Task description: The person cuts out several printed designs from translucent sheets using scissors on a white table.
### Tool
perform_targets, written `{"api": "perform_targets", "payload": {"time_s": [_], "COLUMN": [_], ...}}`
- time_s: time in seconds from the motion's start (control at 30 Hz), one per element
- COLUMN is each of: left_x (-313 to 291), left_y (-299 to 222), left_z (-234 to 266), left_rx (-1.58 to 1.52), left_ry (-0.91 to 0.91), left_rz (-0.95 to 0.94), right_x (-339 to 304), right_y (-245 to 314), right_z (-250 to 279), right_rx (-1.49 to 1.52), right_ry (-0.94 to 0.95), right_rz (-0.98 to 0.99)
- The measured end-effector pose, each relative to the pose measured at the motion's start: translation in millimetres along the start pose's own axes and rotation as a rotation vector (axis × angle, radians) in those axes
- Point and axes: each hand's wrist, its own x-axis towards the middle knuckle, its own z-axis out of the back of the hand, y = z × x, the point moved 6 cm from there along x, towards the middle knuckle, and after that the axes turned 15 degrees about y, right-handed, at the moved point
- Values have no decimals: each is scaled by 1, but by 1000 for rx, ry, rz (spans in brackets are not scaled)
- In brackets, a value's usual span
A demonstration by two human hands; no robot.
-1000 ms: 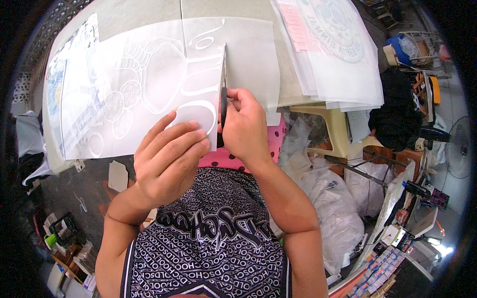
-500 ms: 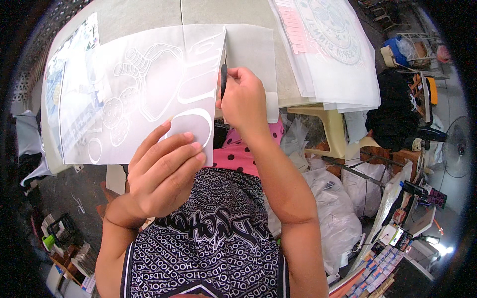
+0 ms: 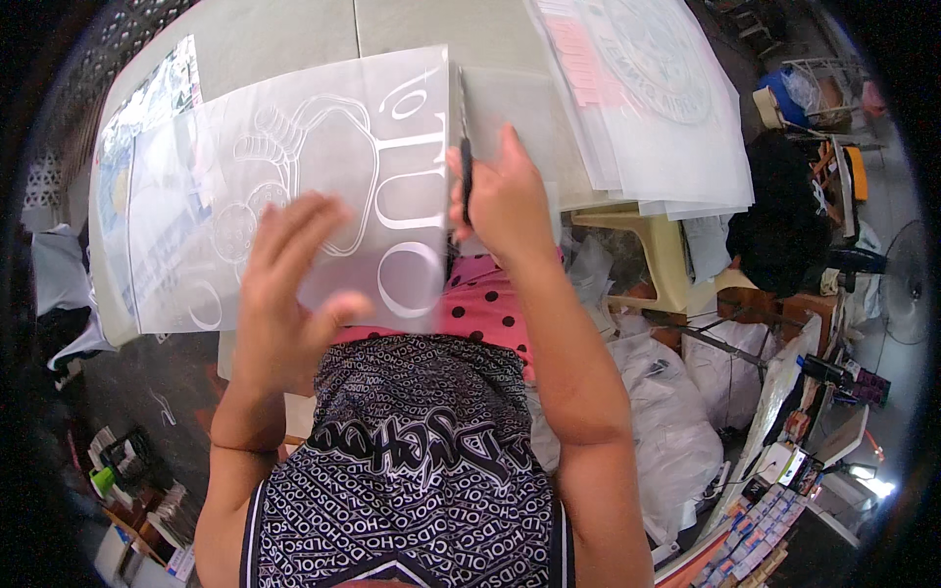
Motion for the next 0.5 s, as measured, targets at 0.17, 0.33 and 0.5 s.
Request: {"api": "perform_targets", "payload": {"time_s": [0.17,0.33,0.5], "left_x": [19,37,57], "left_y": [65,83,106], "left_z": [-19,-15,-7], "left_rx": [392,463,339], "left_ry": [-51,7,120], "left_rz": [226,160,0], "right_x": [-24,-25,-44], "right_y": [-7,-7,-25], "right_z": [15,18,23], "right_rx": [-51,-474,-498], "right_ry": [74,66,-210], "right_rz": [-60,22,407]}}
